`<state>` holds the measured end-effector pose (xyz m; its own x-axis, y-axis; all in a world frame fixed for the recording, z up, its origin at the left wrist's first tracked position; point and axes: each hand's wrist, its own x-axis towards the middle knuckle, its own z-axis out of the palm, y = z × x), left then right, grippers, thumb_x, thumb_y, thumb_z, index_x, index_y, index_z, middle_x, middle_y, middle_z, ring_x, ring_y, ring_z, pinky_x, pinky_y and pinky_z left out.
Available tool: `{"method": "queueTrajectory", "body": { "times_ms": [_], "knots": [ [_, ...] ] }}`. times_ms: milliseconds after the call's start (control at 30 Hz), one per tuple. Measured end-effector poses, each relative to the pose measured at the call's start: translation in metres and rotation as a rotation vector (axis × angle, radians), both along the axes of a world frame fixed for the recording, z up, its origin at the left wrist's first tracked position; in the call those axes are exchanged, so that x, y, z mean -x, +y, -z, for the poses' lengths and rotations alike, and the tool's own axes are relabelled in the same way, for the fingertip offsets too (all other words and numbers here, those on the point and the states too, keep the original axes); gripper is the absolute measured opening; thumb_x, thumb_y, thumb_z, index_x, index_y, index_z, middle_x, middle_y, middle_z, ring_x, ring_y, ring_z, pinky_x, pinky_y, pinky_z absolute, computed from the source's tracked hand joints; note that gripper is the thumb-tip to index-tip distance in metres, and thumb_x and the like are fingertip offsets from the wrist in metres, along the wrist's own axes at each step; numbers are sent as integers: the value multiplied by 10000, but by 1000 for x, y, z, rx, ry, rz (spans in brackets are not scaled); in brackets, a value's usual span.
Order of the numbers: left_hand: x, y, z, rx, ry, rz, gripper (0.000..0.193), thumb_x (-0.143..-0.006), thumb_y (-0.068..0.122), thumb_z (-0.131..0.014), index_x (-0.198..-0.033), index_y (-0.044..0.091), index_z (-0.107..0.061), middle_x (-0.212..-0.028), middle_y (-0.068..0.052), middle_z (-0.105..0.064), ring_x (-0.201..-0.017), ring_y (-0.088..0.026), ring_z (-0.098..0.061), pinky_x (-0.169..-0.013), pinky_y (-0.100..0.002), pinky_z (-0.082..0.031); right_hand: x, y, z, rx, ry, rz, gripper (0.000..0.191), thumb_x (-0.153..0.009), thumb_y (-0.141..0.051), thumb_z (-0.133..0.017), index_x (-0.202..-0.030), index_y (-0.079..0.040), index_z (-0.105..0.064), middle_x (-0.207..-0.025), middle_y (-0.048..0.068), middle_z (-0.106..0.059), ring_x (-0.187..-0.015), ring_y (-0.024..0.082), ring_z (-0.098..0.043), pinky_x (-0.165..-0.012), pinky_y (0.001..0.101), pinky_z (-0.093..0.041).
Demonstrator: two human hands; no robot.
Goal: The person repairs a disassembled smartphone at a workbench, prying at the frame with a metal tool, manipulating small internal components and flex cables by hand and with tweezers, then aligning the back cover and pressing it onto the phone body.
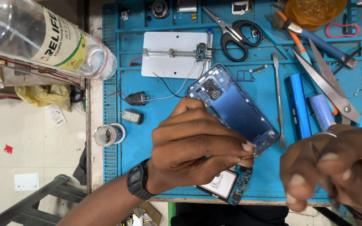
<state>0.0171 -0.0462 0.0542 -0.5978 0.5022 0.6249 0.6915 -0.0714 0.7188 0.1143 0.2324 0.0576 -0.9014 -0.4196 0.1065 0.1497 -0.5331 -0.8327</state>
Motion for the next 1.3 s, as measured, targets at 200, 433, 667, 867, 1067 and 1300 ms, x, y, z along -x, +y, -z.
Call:
{"method": "queueTrajectory", "body": {
  "times_ms": [200,433,667,867,1067,1300],
  "knots": [
    [-1,0,-4,5,-36,6,111,-885,148,-839,-981,149,-784,-963,26,-783,-829,-91,-707,-756,-283,-430,6,-3,-2,-56,125,-67,312,-1080,-130,-559,-1373,-172,-657,-1221,151,-769,-1041,356,-782,-842,559,-536],
    [-1,-4,-6,-16,-81,40,117,-886,131,-817,-994,117,-777,-984,9,-789,-833,-101,-707,-752,-277,-435,-8,-5,8,-284,277,114,330,-1045,-196,-622,-1359,-275,-685,-1125,-1,-829,-929,270,-803,-901,527,-500],
    [-2,-6,-4,-21,-94,52,122,-925,150,-816,-1034,121,-771,-1017,27,-791,-848,-79,-715,-748,-258,-416,-6,-18,24,-620,609,515,222,-1057,-267,-615,-1263,-346,-631,-942,-60,-731,-873,188,-701,-850,376,-485],
    [-4,-3,-2,0,-125,58,125,-901,139,-818,-1017,124,-776,-983,40,-793,-834,-73,-720,-768,-261,-438,-2,-28,10,-756,704,555,203,-1053,-367,-536,-1184,-217,-574,-1003,-6,-719,-917,180,-767,-846,385,-574],
    [-5,-3,1,9,-132,65,130,-930,159,-816,-1052,135,-776,-978,54,-786,-820,-65,-704,-780,-253,-432,-5,-34,-10,-896,616,487,184,-1059,-282,-560,-1214,-184,-552,-1058,21,-773,-1021,171,-799,-854,357,-597],
    [-6,-2,4,-11,-130,82,122,-996,199,-801,-1105,160,-766,-997,82,-782,-828,-17,-702,-747,-229,-398,-3,-36,-15,-939,591,477,159,-1079,-219,-530,-1226,-160,-543,-1059,59,-766,-1035,182,-797,-875,382,-616]
  ]
}}
